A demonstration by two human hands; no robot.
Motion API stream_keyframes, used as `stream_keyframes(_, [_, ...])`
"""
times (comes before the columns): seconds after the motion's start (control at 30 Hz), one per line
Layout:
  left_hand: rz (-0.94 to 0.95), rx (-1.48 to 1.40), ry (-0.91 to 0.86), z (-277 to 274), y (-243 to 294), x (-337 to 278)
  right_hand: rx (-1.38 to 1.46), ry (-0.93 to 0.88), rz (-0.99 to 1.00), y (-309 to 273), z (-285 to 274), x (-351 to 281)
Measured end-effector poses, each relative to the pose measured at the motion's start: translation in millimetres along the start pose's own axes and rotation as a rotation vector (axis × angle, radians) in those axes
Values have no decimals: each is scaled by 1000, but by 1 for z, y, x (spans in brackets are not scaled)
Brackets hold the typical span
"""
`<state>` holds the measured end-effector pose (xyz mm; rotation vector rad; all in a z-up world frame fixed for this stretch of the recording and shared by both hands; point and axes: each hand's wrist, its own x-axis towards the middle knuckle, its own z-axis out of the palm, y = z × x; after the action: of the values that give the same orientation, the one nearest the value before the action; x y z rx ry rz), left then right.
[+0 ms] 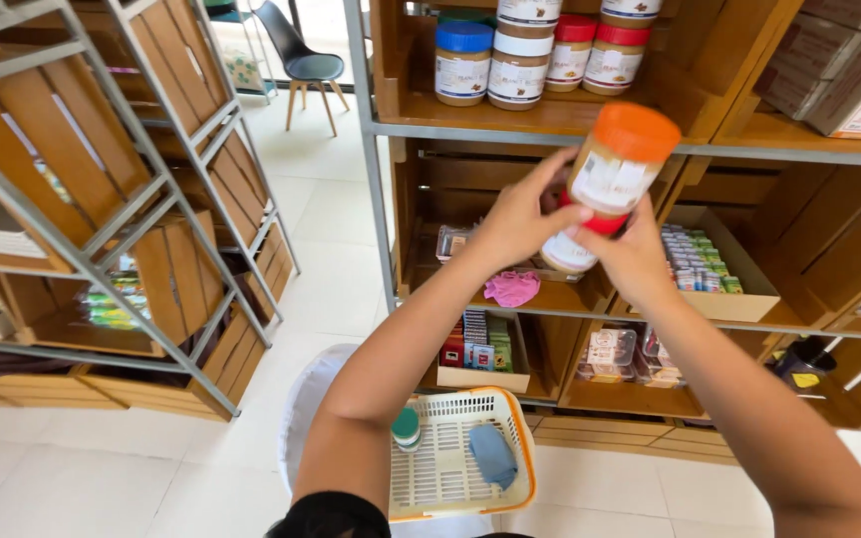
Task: Removing jars from a shelf, cleaning the shelf with a cloth, and then wiping and replacing the jars.
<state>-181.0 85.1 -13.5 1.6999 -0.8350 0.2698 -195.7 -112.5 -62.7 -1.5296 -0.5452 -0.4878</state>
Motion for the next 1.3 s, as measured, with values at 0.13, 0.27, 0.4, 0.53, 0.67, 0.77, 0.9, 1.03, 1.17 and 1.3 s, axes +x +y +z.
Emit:
stream_keyframes(0.13, [-25, 50, -5, 8, -25, -59, 46, -61, 47, 19, 17, -52])
stream_keyframes(0.27, [0, 29, -14, 25, -53, -110, 57, -94, 140, 30, 26, -99])
stream_keyframes(0.4, [-262, 1, -34, 59, -55, -178, 21, -136, 273, 51, 26, -166])
stream_keyframes(0.53, [-386, 52, -24, 89, -77, -243, -112, -179, 282, 57, 38, -225])
stream_keyframes(0.67, [-574, 106, -36, 100, -93, -299, -30, -203, 471, 84, 58, -279])
stream_keyframes(0.77, [-698, 98, -66, 102, -98, -333, -34, -216, 511, 98, 72, -312])
stream_keyframes(0.9, [-736, 57, -41, 102, -124, -372, -166, -251, 622, 104, 94, -332])
stream_keyframes(1.03, [-638, 44, 112, 104, -151, -413, -185, -171, 589, 161, 123, -369])
stream_keyframes(1.17, [-814, 4, 195, 98, -169, -448, -249, -170, 650, 196, 163, -401])
stream_keyframes(1.3, [-848, 18, 217, 84, -221, -485, -240, -122, 728, 236, 205, -423])
